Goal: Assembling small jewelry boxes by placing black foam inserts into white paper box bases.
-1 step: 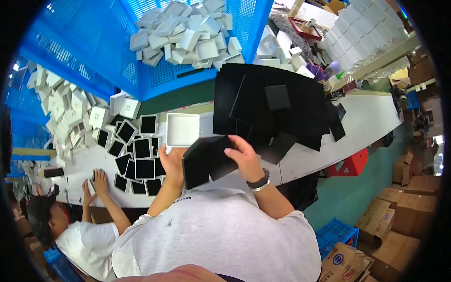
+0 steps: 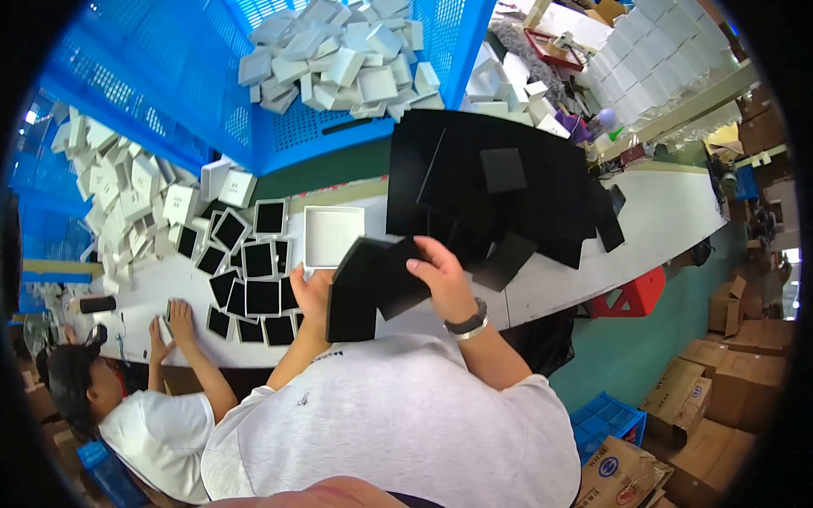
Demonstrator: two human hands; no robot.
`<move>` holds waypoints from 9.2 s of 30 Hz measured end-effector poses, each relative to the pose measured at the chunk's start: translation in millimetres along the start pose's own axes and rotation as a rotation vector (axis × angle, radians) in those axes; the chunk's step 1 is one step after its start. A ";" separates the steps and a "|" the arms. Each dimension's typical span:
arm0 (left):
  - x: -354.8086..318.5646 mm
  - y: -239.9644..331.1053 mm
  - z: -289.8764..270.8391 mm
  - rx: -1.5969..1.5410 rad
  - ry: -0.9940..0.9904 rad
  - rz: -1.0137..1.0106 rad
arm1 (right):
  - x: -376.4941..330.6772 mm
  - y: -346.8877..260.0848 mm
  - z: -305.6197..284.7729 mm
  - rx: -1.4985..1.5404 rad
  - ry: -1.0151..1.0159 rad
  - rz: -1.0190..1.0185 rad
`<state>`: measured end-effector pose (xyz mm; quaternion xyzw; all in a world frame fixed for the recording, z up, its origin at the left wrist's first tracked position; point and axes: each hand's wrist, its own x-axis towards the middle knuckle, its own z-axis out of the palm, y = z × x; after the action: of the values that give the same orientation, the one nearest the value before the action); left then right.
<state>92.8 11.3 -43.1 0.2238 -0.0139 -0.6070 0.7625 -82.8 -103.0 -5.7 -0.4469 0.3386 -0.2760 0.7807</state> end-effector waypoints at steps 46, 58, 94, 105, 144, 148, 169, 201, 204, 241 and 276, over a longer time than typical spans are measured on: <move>-91.8 -31.2 21.7 0.319 -0.221 0.196 | -88.0 13.2 -15.0 -1.019 -0.620 -0.278; -112.2 -56.1 35.1 -0.064 -0.569 -0.077 | -77.8 -6.2 -92.0 0.065 -0.481 -0.096; -105.1 -82.5 38.5 0.541 0.147 0.050 | -68.3 6.7 1.0 -0.531 -0.334 -0.494; -101.7 -77.5 36.7 0.763 0.150 0.132 | -66.2 1.8 -7.9 -0.443 -0.251 -0.335; 330.1 138.8 20.3 2.301 0.371 0.874 | 1.4 161.8 -96.0 -1.485 -0.332 0.130; 409.0 136.7 -7.0 2.402 0.397 0.649 | -3.0 171.9 -89.4 -1.489 -0.444 -0.051; -4.9 11.9 16.3 0.663 0.303 0.409 | 25.5 -3.0 57.8 -1.320 -0.257 -0.859; -35.8 4.0 -3.5 0.991 0.063 0.077 | 8.6 54.1 11.0 -0.187 -0.164 0.086; -35.8 10.4 -4.0 1.047 0.157 0.052 | 10.2 56.3 11.9 -0.560 -0.285 0.164; 409.5 190.7 -141.0 1.733 0.777 0.465 | -4.7 134.5 -95.3 -1.014 -0.202 0.442; -97.8 -6.2 22.4 0.947 -0.048 -0.099 | -52.6 -19.1 21.9 -1.107 -0.522 -0.954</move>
<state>54.8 94.1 -0.7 0.5330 -0.2961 -0.5743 0.5463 -100.9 -61.8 34.2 -0.9198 0.0033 -0.2589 0.2948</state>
